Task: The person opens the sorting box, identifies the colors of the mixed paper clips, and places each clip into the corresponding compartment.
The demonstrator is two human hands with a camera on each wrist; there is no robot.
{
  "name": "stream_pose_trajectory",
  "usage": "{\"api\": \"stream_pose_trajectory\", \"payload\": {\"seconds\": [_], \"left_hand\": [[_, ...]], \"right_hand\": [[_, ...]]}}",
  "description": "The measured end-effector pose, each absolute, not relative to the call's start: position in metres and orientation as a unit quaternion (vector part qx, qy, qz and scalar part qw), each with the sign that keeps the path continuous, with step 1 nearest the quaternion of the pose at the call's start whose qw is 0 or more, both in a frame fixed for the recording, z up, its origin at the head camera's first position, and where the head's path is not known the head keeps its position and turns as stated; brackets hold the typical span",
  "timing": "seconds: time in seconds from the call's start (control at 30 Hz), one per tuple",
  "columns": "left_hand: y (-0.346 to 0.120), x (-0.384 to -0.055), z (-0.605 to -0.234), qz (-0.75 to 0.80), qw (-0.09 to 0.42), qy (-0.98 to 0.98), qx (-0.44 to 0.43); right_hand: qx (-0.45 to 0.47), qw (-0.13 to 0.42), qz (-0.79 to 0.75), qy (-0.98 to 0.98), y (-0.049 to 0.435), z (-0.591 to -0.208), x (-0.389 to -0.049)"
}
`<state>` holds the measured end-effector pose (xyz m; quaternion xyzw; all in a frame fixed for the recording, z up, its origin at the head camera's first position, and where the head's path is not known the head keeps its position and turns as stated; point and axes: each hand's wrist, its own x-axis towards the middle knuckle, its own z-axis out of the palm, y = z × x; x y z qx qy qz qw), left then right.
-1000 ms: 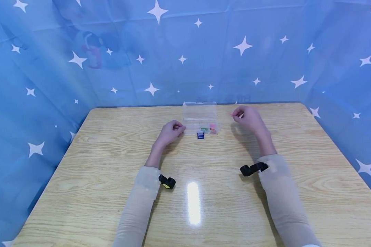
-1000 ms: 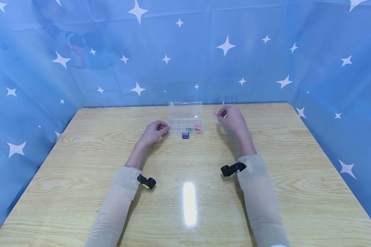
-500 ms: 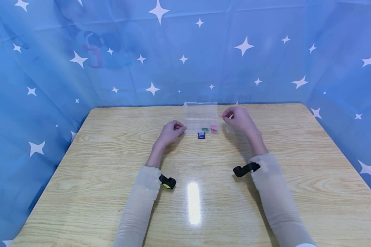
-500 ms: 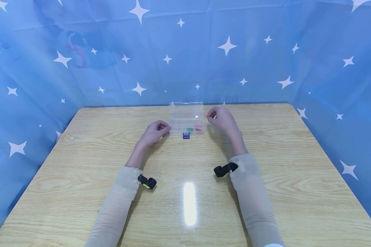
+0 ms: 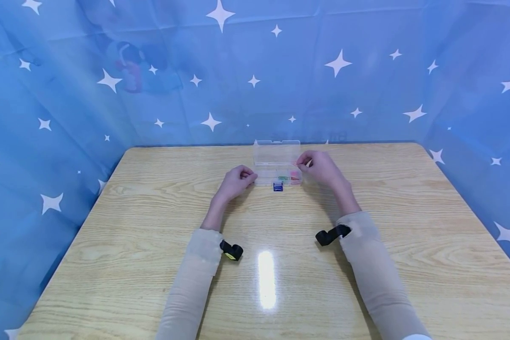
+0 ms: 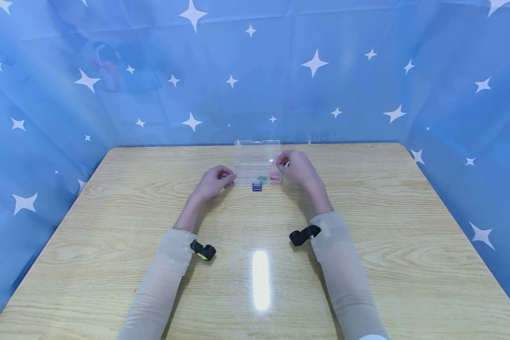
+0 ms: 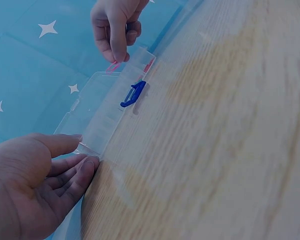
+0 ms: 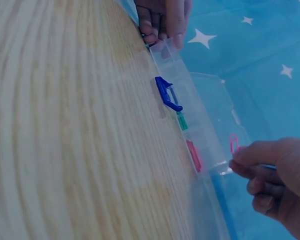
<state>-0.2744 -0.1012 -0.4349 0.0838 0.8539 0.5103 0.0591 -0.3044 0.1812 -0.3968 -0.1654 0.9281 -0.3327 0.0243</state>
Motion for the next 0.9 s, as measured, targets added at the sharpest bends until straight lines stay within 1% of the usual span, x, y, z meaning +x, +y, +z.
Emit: {"api": "stream_pose_trajectory", "payload": {"seconds": [0.13,0.4,0.9], "left_hand": [[-0.1006,-0.2743,-0.4346,0.512,0.060,0.853,0.083],[-0.0998,-0.2747,-0.4345,0.510,0.058,0.854,0.084],[-0.0977,-0.2753,-0.4352,0.503,0.059,0.859,0.081]], "right_hand": [[-0.169,0.031,-0.328,0.929,0.1802,-0.3987,-0.3052],[-0.175,0.023,-0.319,0.931,0.1806,-0.4018,-0.3072],[-0.176,0.026,-0.319,0.931,0.1834,-0.4006,-0.3046]]}}
